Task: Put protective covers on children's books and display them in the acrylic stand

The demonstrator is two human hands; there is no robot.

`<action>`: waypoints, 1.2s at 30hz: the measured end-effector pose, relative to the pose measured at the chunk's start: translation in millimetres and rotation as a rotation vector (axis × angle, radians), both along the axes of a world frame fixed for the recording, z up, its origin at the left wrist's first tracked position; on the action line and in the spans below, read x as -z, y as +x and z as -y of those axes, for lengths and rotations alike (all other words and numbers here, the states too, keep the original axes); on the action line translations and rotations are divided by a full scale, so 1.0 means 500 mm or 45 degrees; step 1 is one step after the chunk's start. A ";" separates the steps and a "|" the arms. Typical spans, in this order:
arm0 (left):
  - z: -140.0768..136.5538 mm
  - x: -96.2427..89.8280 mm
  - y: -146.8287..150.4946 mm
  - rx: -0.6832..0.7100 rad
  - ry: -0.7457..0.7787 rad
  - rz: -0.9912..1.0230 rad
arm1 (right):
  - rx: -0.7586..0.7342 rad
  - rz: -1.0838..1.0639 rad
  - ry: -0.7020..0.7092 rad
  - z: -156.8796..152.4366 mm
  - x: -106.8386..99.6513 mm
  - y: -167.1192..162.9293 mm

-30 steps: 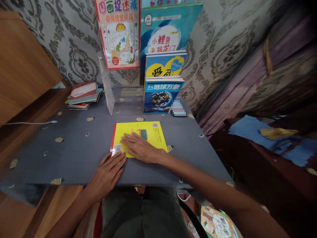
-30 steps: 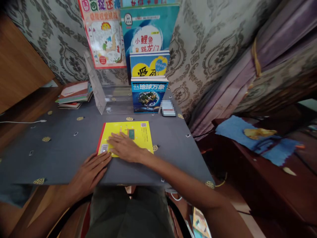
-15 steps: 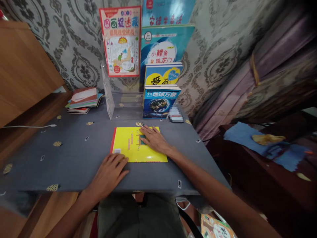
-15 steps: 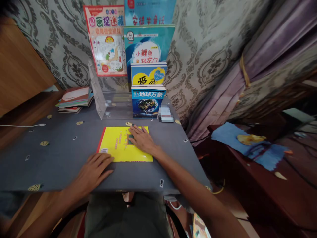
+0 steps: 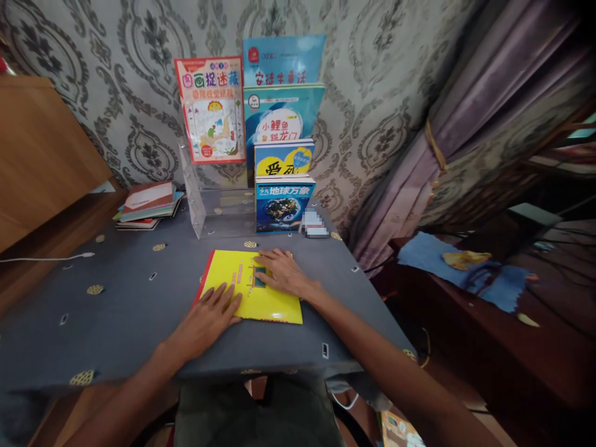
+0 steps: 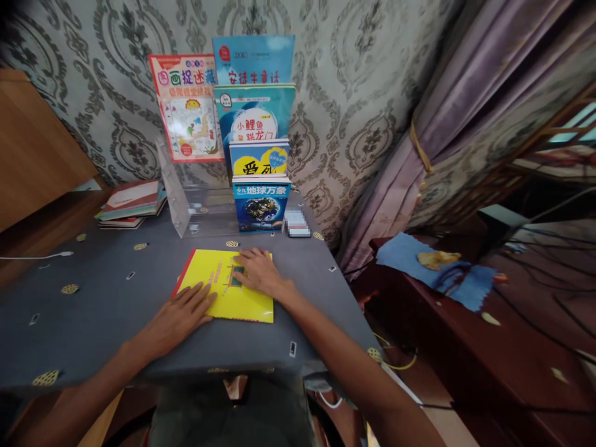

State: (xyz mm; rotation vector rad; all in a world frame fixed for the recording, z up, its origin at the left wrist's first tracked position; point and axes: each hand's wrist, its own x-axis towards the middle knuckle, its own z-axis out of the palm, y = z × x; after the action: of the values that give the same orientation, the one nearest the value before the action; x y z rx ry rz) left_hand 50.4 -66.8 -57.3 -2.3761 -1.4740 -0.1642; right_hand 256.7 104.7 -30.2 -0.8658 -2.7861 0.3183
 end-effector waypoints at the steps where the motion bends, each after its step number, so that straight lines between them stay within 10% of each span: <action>1: 0.001 0.001 -0.003 0.012 0.015 0.017 | 0.002 -0.008 -0.021 -0.001 -0.003 0.003; 18: -0.033 -0.087 -0.026 -0.520 -0.155 1.318 | -0.007 -0.760 -1.575 -0.051 0.014 0.121; 36: -0.052 -0.096 -0.014 -0.563 -0.001 1.998 | -0.150 -1.159 -1.404 -0.003 0.004 0.019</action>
State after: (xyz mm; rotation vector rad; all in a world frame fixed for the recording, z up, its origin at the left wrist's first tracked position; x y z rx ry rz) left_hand 43.6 -40.7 -9.4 -1.6027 -2.3809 -2.2026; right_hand 266.0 106.0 -32.0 -0.4665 -1.6576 1.8060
